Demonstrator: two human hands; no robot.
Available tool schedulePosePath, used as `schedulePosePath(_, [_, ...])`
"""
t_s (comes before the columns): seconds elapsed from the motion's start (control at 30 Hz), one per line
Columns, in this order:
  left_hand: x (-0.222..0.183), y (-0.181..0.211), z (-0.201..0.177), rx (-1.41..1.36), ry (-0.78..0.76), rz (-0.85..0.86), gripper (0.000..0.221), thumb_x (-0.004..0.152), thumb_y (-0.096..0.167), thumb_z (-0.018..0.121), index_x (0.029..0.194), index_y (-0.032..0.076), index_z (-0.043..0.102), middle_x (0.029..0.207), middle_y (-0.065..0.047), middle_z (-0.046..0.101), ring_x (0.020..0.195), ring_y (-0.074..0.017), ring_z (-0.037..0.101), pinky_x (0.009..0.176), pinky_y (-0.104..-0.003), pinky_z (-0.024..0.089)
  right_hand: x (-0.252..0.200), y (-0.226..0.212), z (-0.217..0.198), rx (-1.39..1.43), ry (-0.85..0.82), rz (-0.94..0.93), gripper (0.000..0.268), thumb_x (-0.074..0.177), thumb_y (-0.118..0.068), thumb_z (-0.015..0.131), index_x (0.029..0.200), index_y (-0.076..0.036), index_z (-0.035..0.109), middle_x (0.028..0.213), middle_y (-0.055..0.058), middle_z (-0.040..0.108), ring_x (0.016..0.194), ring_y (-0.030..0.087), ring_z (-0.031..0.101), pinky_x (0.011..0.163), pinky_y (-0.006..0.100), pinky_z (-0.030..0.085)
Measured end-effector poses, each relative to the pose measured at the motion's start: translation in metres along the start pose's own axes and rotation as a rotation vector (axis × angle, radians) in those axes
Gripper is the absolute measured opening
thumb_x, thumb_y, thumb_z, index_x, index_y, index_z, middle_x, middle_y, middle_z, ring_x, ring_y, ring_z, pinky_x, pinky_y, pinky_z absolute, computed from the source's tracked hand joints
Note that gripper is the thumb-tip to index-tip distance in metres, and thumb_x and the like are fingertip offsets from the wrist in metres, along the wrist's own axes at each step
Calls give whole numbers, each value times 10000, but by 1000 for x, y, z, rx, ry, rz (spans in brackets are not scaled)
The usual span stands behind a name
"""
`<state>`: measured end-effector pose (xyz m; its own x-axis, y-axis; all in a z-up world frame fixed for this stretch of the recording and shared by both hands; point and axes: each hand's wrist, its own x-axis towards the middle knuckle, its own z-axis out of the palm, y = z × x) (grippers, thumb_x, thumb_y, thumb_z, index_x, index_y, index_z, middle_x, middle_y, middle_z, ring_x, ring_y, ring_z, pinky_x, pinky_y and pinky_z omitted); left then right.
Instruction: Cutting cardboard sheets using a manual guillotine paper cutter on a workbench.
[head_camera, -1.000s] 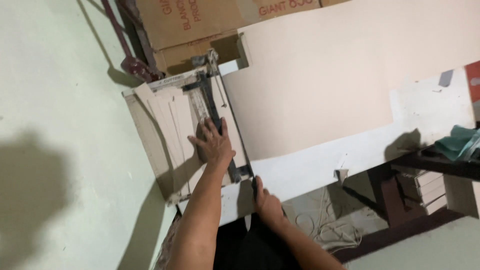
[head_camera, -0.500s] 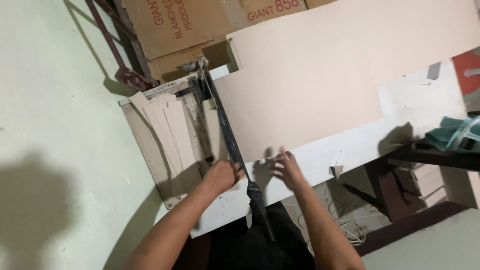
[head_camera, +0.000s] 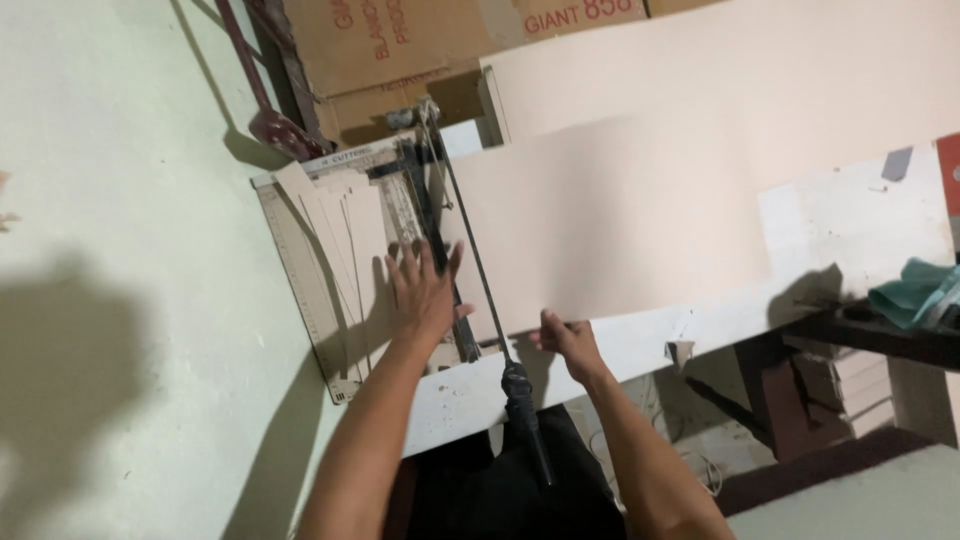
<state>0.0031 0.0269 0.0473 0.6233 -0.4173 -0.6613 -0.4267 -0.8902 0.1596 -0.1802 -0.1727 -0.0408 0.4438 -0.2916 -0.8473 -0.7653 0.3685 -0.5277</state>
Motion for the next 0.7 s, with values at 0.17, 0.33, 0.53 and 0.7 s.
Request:
schedulePosePath(0.17, [33,21,21,50,-130,-177,1224,768,658,779,1658,222,60,1693,-293,-24,1537,-524,-50,1120,-773,-79,-1,-17,1,-55,-25,-58,380,1023,-378,679,944,-7,699,789,101,680,733,210,693,695,380,626])
schedulePosePath(0.33, [37,23,27,53,-92,-255,1268,771,468,859,1654,191,-7,1698,-263,-26,1536,-514,-8,1079,-831,-31,-66,-56,14,-828,-157,-82,642,1056,-622,389,1126,-91,743,744,130,779,552,219,758,547,357,615])
schedulePosePath(0.53, [43,14,36,92,-141,-194,1376,771,576,811,1610,183,-206,1667,-291,-170,1522,-552,-53,1098,-816,25,-194,-61,71,-1335,-169,-43,1028,958,-640,538,1671,-220,-72,750,179,725,682,441,689,622,530,538])
schedulePosePath(0.7, [34,15,46,-58,-56,-195,1302,761,415,885,1644,156,-35,1680,-282,-78,1525,-536,-54,1156,-749,-16,-92,83,46,-1227,-91,-309,870,973,-262,565,1654,-129,41,931,242,732,777,463,709,676,586,545])
